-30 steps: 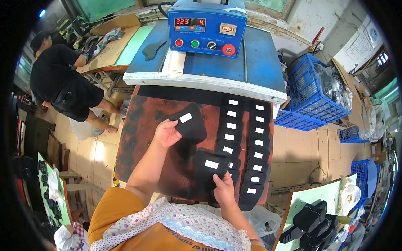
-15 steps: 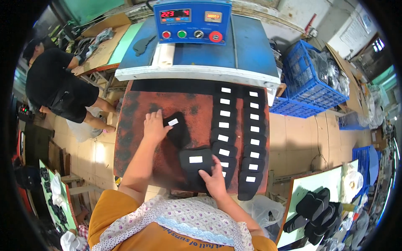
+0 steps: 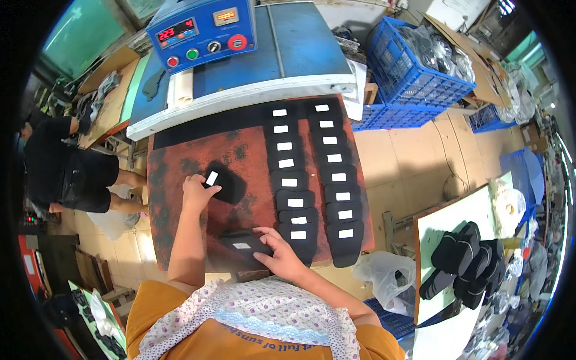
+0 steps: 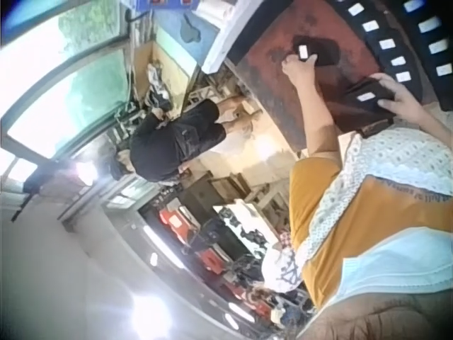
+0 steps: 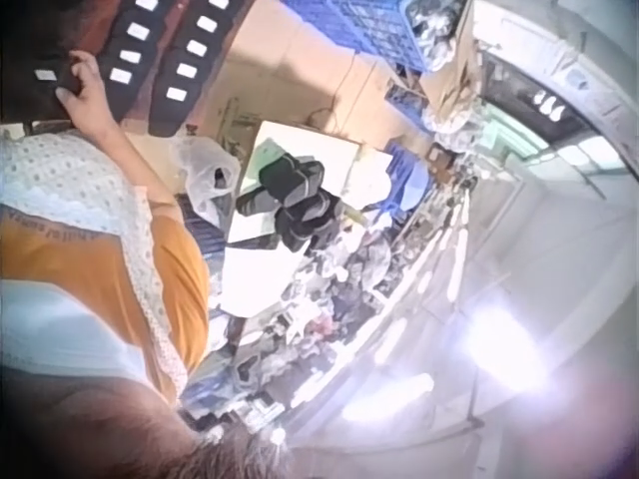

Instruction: Arranging shoe upper components on a heat press, applying small white labels, and operating the machine to fuse them.

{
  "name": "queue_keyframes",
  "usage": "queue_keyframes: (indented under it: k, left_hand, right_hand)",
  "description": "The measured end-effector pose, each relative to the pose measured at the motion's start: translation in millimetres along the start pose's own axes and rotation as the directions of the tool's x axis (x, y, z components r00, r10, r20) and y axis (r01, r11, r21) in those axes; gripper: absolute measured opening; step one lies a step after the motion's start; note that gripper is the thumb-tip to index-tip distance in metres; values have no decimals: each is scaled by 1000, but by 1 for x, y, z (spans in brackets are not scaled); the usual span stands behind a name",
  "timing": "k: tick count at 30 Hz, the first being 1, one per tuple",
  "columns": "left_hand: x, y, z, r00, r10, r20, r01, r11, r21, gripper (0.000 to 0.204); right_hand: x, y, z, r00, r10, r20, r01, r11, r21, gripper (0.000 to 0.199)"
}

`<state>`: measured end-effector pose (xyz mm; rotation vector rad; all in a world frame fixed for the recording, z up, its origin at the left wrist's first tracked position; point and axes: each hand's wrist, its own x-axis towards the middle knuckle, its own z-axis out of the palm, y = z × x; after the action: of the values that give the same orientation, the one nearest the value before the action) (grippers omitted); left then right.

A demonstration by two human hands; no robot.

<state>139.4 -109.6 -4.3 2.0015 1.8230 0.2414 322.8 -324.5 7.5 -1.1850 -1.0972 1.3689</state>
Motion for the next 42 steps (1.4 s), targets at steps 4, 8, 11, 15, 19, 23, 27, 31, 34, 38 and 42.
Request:
queue_keyframes:
  k: [4,8,11,15,19,23,27,31,34,38,42]
  left_hand:
    - [8,-5,-6,999,16,-47,-28,958,-284,39]
    - [-21,28,-34,927,345,144,-251,860,-444,32]
    - [-43,64,-51,431,707,561,-335,703,-628,24]
    - [-34,89,-28,356,740,571,-214,659,-721,14]
    - [11,109,10,824,430,368,-191,823,-534,18]
    - [-15,136,33,661,568,490,-510,820,-261,32]
    - [-45,133,50,737,569,363,-570,813,-118,42]
    - [-29,134,62,825,471,314,-429,882,-195,47]
    - [21,148,65,952,304,-17,-296,911,-286,59]
    - [86,166,78,983,168,-70,-177,970,-165,75]
    - [107,160,91,956,251,151,-211,947,-242,76]
  right_hand:
    - [-5,0,2,999,11,40,-10,1000,-24,21]
    - [-7,-13,-4,979,-185,-86,157,953,-260,22]
    - [-9,-18,-12,932,-332,-149,263,897,-355,22]
    - [-44,-5,-22,979,-25,-203,29,999,18,22]
    - [-67,-10,-8,821,39,-569,99,973,210,25]
    - [-104,13,-16,827,342,-446,-314,939,139,28]
    - [-98,21,-14,812,183,-554,-252,967,-49,30]
    - [-69,15,-21,792,-155,-591,-318,721,-616,36]
    - [-55,17,-20,768,-106,-631,-382,715,-585,39]
    - [-36,12,-20,765,46,-643,-441,764,-471,42]
    - [-25,12,-26,682,-15,-732,-389,840,-379,46]
